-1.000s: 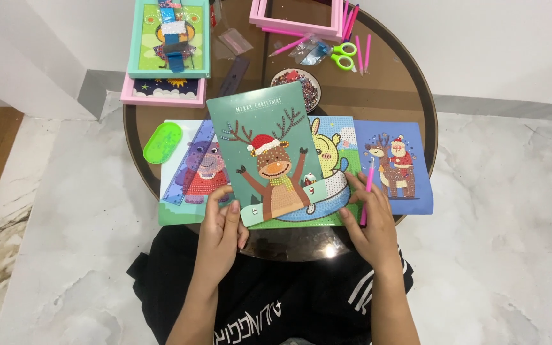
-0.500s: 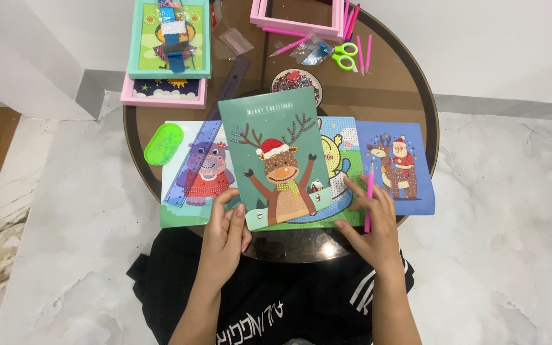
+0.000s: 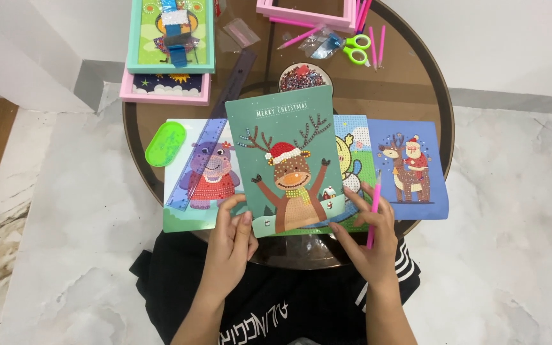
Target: Decorating Christmas cards by precisely placing small beads using a diamond painting pen tool.
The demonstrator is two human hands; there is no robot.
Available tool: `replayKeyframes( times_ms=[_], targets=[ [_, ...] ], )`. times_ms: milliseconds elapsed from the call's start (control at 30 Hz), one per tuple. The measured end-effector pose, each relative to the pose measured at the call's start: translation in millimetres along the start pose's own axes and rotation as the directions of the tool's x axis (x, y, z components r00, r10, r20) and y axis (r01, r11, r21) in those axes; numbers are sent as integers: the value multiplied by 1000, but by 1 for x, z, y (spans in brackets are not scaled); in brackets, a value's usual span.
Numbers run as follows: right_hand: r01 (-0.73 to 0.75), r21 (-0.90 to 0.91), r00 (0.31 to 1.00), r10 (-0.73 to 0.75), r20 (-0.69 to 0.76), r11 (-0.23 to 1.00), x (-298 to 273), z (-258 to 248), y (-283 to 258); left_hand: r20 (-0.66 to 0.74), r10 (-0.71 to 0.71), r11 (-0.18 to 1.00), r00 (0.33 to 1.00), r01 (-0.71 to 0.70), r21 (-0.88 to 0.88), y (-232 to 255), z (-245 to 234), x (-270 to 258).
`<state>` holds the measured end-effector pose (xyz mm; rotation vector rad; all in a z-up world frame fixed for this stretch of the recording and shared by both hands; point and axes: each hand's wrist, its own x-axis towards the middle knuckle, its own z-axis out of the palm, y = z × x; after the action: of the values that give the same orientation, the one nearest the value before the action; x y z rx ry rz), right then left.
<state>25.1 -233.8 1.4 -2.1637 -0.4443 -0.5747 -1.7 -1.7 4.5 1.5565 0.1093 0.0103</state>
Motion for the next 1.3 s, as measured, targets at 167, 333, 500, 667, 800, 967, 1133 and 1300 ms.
replayKeyframes(
  times_ms=[167,333,500,667,800,967,1133,1300],
  targets=[
    [18,-46,999,-20,-38,999,-2,0,-2,12,8,999,1000,-8,37,-4,0,0],
    [27,-50,999,-29,-42,998,-2,1,0,-3,15,994,1000,-14,107,2,3,0],
    [10,-89,998,-15,-58,996,-1,1,-4,-32,39,983,999,-32,180,5,7,-2],
    [16,-89,998,-22,-61,996,-1,1,-3,-41,96,956,995,-80,283,7,8,-1],
    [28,-101,997,-35,-64,994,0,2,-7,-66,172,948,983,-147,282,9,9,-2],
    [65,-120,994,-75,-81,991,2,1,-10,-57,165,957,985,-145,253,11,7,-2],
    [59,-98,996,-65,-65,993,4,-3,-11,-36,182,944,983,-164,287,12,5,-1],
    [91,-60,990,-96,-100,994,4,-4,-11,-32,176,962,984,-164,220,14,5,-3]
  ],
)
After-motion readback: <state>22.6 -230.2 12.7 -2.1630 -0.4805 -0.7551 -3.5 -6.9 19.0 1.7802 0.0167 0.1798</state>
